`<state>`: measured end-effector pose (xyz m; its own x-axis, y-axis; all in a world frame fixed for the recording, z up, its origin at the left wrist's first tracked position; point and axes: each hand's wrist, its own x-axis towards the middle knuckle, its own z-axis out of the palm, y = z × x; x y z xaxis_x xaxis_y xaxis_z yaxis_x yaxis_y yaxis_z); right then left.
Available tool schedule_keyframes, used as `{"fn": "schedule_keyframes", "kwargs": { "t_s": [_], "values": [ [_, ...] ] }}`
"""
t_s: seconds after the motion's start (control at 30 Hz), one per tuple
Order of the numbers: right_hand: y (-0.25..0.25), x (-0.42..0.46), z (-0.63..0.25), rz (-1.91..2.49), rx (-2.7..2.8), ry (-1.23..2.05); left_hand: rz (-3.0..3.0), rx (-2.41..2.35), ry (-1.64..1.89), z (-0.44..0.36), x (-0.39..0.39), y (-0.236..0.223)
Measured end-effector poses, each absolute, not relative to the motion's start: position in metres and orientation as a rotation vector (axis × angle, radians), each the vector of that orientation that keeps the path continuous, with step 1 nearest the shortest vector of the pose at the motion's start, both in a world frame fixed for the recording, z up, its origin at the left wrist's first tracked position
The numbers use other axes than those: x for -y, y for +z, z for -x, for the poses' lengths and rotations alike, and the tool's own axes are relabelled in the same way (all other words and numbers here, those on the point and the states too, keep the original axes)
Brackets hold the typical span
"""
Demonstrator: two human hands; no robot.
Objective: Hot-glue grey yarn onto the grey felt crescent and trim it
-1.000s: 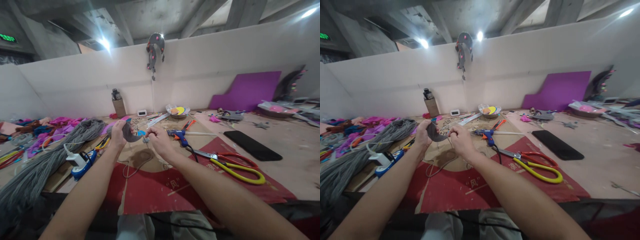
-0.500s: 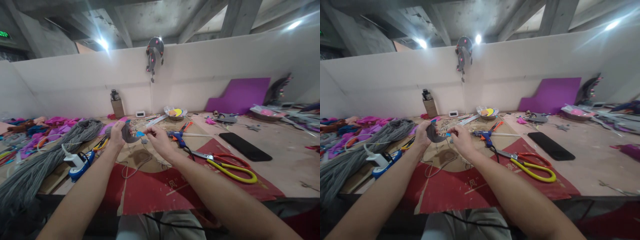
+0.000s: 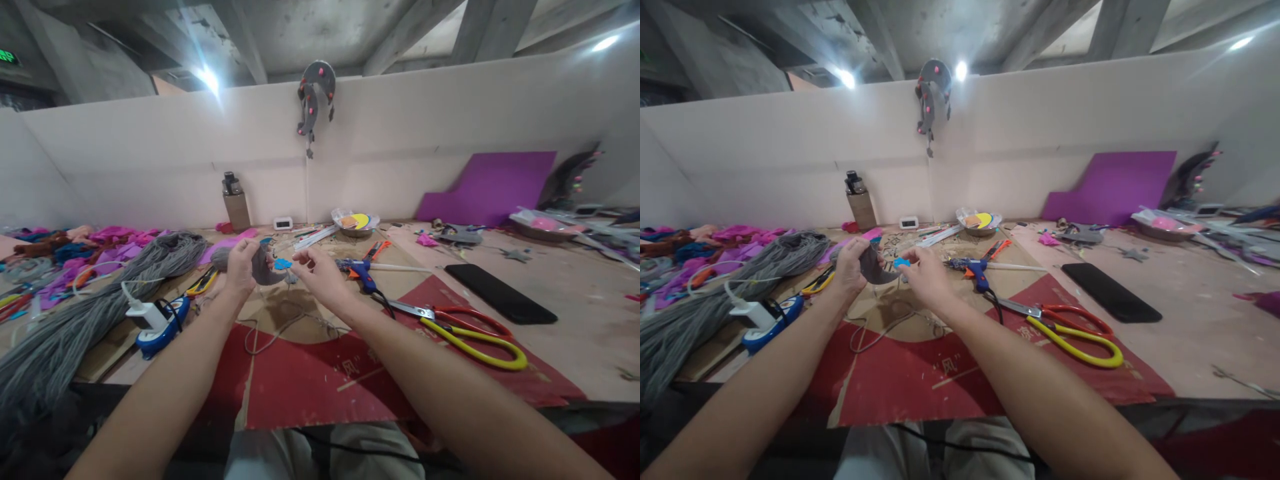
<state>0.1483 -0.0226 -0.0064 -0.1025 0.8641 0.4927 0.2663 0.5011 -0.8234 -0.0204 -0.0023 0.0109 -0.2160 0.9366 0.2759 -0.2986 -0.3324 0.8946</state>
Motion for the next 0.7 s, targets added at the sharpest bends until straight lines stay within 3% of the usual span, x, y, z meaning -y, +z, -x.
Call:
{"fn": "schedule_keyframes", "kwargs": {
  "t_s": [0.7],
  "values": [
    [-0.004, 0.02, -0.148, 0.906, 1.472, 0.847, -1.06, -0.834, 1.48, -0.014, 0.028, 0.005]
  ]
}}
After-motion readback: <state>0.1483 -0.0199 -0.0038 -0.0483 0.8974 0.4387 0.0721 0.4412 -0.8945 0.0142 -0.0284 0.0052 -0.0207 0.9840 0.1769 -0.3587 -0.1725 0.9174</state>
